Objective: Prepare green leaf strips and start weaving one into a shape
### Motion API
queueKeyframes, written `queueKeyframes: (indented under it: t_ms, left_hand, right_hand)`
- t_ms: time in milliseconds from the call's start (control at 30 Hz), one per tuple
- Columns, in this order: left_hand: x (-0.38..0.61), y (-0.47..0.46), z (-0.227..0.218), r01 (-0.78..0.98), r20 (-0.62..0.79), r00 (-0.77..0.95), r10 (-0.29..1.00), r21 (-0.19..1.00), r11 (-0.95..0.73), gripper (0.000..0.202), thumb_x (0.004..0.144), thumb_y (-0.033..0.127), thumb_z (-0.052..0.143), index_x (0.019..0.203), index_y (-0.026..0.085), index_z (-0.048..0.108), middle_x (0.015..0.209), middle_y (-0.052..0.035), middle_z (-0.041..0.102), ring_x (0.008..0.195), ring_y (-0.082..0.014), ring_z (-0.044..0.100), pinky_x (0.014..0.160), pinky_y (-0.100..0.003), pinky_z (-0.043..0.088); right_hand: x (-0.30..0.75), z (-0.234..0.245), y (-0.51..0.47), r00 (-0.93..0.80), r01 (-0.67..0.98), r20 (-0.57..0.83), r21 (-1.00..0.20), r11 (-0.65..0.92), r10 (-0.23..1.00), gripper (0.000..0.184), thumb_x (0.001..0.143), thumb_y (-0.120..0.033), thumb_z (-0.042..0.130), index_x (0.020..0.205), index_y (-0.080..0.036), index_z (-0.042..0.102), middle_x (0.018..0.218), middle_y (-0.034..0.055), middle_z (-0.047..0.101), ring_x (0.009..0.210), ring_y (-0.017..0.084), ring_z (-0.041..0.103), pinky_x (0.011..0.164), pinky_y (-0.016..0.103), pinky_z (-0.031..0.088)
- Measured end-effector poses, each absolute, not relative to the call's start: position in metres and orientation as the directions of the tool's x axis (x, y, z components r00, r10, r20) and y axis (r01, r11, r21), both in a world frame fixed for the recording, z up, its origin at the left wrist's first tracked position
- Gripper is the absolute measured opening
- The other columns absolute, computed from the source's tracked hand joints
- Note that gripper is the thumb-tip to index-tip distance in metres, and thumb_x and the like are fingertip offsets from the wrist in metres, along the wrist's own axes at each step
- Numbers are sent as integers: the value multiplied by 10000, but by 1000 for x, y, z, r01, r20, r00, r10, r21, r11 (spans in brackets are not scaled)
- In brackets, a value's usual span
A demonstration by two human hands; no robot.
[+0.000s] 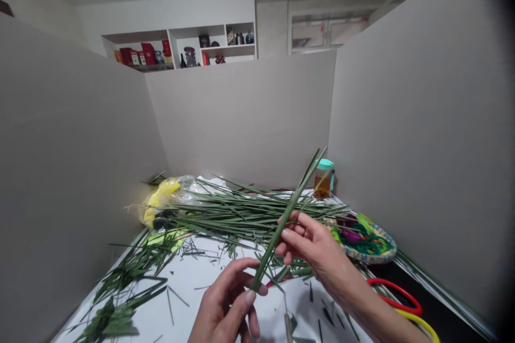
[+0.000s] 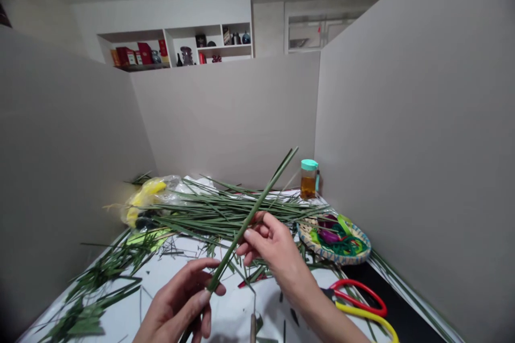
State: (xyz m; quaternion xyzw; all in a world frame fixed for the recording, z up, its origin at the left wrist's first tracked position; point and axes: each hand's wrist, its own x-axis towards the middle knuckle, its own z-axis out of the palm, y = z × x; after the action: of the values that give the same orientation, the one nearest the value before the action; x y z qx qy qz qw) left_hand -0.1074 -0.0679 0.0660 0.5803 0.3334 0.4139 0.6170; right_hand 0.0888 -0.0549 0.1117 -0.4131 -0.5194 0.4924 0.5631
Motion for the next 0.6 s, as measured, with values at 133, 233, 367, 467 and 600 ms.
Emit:
queueKeyframes:
  t_ms: [133,233,367,467,600]
  left_hand:
    - [-109,-71,66,-113,72,409,910,993,-27,457,839,533,618,1146,199,565,903,-87,619,475,-73,449,394,-164,306]
    - [-109,-76,65,-110,72,377,924,993,-33,450,835,548,618,1093,183,565,807,-62,613,429,-46,338,389,-171,198]
    - [-107,-79,61,-41,66,260,963,998,-58,467,802,596,635,1017,190,555,630,7,509,441,-68,272,392,-188,130]
    - [-106,-79,58,22,104,164,981,994,-109,518,758,629,664,1004,184,566,599,31,424,487,-98,352,398,-183,201]
    - [-108,-77,56,20,79,140,987,996,-82,501,793,620,620,1031,185,543,578,31,451,448,-85,286,395,-189,184]
  right_hand:
    - [86,116,-56,55,-118,194,-973,200,979,347,751,-401,667,951,-179,491,662,-10,647,551,108,616,522,225,494]
    - [80,119,-54,61,-90,197,-975,202,978,313,736,-402,669,878,-185,493,625,-20,634,518,110,616,497,226,501]
    - [70,122,-54,68,-60,207,-976,211,976,335,713,-447,698,777,-188,496,623,-32,587,504,121,617,467,239,509]
    - [66,121,-55,57,-48,219,-974,222,974,351,733,-482,693,754,-182,512,653,-20,591,500,110,602,483,241,509]
    - [64,116,-56,50,-16,298,-954,299,953,296,785,-461,672,790,-183,569,712,-14,573,630,126,602,507,218,485]
